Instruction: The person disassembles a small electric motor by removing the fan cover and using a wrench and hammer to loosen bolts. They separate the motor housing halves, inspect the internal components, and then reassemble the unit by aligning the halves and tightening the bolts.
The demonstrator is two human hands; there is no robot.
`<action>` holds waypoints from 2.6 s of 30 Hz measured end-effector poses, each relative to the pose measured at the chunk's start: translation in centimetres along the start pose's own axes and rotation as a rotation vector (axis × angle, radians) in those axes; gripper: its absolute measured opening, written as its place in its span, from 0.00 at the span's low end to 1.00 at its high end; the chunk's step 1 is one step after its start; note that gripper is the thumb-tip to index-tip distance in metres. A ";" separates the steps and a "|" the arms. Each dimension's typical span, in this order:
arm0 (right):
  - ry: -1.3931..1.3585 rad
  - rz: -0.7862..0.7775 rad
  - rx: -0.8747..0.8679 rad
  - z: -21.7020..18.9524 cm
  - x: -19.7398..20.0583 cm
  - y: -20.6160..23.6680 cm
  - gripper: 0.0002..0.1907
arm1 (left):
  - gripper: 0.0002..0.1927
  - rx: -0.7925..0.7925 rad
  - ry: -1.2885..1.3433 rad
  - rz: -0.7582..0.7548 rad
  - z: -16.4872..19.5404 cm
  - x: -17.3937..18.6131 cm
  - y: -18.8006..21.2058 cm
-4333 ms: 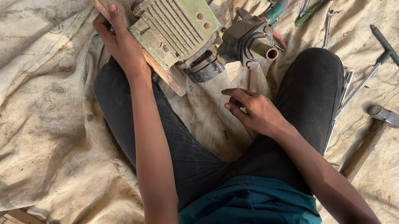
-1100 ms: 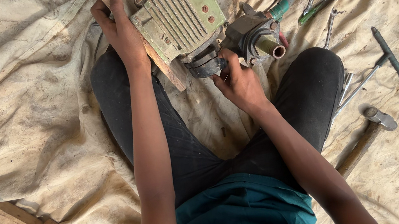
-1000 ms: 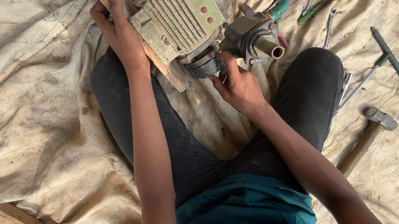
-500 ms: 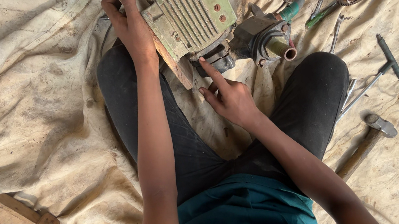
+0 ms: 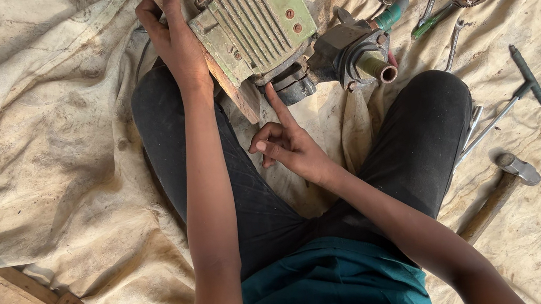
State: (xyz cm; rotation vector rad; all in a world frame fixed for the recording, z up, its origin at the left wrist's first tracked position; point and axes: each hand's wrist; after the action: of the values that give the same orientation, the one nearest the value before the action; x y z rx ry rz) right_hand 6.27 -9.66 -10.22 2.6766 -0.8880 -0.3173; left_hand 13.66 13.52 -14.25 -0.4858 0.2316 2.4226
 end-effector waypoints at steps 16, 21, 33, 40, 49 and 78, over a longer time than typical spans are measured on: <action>0.536 0.048 -0.182 0.8 1.2 -1.2 0.50 | 0.32 0.032 -0.011 -0.004 0.7 -0.1 0.1; 1.350 0.308 0.102 1.6 1.6 -0.8 0.47 | 0.33 0.037 -0.012 -0.011 0.8 0.0 0.0; 1.006 0.126 0.189 0.7 1.5 -0.3 0.49 | 0.36 0.061 -0.062 -0.006 0.9 0.1 -0.1; 0.928 0.191 0.084 0.7 0.3 0.3 0.47 | 0.34 0.090 -0.022 -0.008 0.9 0.4 -0.3; 0.411 -0.120 0.111 -1.2 0.0 0.2 0.48 | 0.31 0.065 0.016 0.009 1.0 0.0 0.0; -1.111 0.601 0.321 -2.6 20.7 -7.4 0.26 | 0.28 -0.122 0.302 -0.182 0.5 -1.0 -7.2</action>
State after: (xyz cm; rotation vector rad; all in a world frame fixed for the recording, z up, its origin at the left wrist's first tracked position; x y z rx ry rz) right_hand 27.31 -16.06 -12.74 2.1565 -2.0915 -1.6731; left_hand 18.75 18.66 -13.70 -0.8904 0.1606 2.1880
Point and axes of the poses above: each hand's wrist, its own y-axis away from the middle knuckle, its own x-axis out of the back of the hand, z = x × y, and after that the axes turned 3 degrees about y, right-handed
